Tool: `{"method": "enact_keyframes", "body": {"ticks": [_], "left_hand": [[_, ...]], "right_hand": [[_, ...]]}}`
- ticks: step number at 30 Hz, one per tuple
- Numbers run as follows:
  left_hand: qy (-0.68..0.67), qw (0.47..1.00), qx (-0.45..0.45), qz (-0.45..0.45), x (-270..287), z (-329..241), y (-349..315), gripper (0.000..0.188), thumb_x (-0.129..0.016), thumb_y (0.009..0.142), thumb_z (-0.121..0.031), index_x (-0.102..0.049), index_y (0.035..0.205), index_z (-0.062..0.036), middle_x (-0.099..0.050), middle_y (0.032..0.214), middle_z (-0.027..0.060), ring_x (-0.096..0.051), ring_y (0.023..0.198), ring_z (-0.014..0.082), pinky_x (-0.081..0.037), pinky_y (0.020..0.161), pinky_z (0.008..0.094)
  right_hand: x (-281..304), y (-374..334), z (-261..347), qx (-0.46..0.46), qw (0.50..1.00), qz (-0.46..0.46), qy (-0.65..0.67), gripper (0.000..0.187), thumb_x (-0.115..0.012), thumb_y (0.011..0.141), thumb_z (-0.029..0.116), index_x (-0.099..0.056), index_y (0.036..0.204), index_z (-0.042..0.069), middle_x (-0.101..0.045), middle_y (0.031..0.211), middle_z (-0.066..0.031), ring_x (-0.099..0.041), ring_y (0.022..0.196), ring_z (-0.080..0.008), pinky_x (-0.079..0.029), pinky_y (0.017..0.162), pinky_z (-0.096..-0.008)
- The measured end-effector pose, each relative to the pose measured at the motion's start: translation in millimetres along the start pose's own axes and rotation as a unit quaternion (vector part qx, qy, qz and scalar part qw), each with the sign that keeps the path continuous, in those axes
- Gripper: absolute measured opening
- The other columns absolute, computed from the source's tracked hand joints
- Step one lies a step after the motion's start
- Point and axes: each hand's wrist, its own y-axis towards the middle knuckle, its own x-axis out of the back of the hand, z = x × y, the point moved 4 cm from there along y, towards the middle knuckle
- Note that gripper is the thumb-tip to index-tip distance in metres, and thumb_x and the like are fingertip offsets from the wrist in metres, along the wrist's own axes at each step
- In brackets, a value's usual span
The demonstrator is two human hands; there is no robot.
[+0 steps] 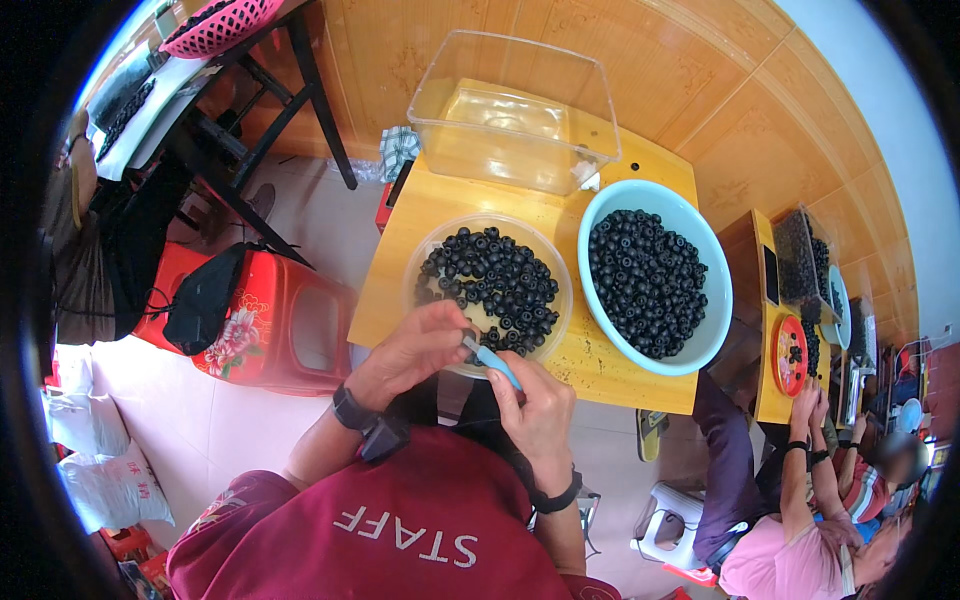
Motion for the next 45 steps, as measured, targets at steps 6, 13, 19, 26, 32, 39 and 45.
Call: {"method": "enact_keyframes", "body": {"ticks": [6, 13, 19, 26, 32, 39, 45], "left_hand": [[-0.006, 1.0, -0.001, -0.002, -3, 1, 0, 0.012, -0.061, 0.082, -0.002, -0.055, 0.092, -0.0057, -0.061, 0.091, 0.0055, -0.059, 0.08, 0.0118, -0.05, 0.073, 0.0227], [0.09, 0.995, 0.011, -0.046, -16, -3, -4, 0.014, -0.064, 0.08, -0.003, -0.055, 0.091, -0.0035, -0.061, 0.087, 0.0051, -0.06, 0.072, 0.011, -0.051, 0.066, 0.0219], [0.046, 0.997, 0.054, 0.012, 3, 20, -3, 0.017, -0.065, 0.08, -0.005, -0.053, 0.092, -0.0048, -0.06, 0.082, 0.0037, -0.06, 0.068, 0.0094, -0.051, 0.061, 0.0202], [0.101, 0.991, 0.08, -0.026, 5, 20, -5, 0.011, -0.063, 0.082, -0.009, -0.056, 0.088, -0.0036, -0.061, 0.075, 0.0036, -0.06, 0.062, 0.0092, -0.05, 0.057, 0.0206], [0.174, 0.979, 0.033, -0.101, 11, -2, -5, 0.011, -0.058, 0.087, -0.015, -0.058, 0.087, -0.0036, -0.063, 0.072, 0.0053, -0.058, 0.059, 0.0083, -0.049, 0.055, 0.02], [0.213, 0.957, -0.053, -0.191, 29, -22, -11, 0.018, -0.055, 0.089, -0.02, -0.058, 0.081, -0.0042, -0.063, 0.074, 0.0053, -0.057, 0.06, 0.0085, -0.047, 0.057, 0.0198], [0.602, 0.77, -0.157, -0.14, 29, -12, 11, 0.012, -0.061, 0.078, -0.004, -0.063, 0.089, -0.0008, -0.061, 0.082, 0.0069, -0.059, 0.072, 0.0154, -0.048, 0.067, 0.0267]], "right_hand": [[0, 2, -5, -0.032, 0.999, -0.014, 0.003, 0.016, -0.063, 0.081, 0.015, -0.064, 0.089, 0.001, -0.061, 0.068, -0.0119, -0.057, 0.05, -0.023, -0.043, 0.046, -0.0301], [3, 3, -7, -0.104, 0.989, -0.007, 0.1, 0.026, -0.067, 0.077, 0.01, -0.06, 0.101, 0.002, -0.059, 0.068, -0.0065, -0.051, 0.053, -0.0132, -0.042, 0.052, -0.0257], [-15, 3, 6, -0.089, 0.982, 0.031, 0.164, 0.026, -0.071, 0.072, 0.004, -0.06, 0.096, 0.004, -0.052, 0.062, 0.0038, -0.043, 0.054, -0.0027, -0.035, 0.05, -0.0182], [-20, -2, -15, -0.139, 0.967, 0.06, 0.207, 0.02, -0.069, 0.074, 0.006, -0.062, 0.093, 0.005, -0.066, 0.07, -0.0067, -0.06, 0.063, -0.0094, -0.047, 0.057, -0.0247], [53, 46, -43, -0.037, 0.992, -0.116, 0.041, 0.019, -0.066, 0.075, 0.005, -0.061, 0.093, 0.003, -0.058, 0.076, -0.0013, -0.053, 0.071, -0.0071, -0.044, 0.064, -0.0222], [99, 48, -56, -0.098, 0.962, -0.25, 0.038, 0.041, -0.063, 0.08, 0.001, -0.051, 0.119, 0.001, -0.057, 0.083, -0.0012, -0.051, 0.074, -0.0073, -0.043, 0.063, -0.0195], [61, 24, -74, -0.106, 0.959, -0.197, -0.173, 0.021, -0.062, 0.079, 0.004, -0.06, 0.099, 0.0, -0.058, 0.084, -0.0122, -0.057, 0.072, -0.0276, -0.044, 0.064, -0.0337]]}}
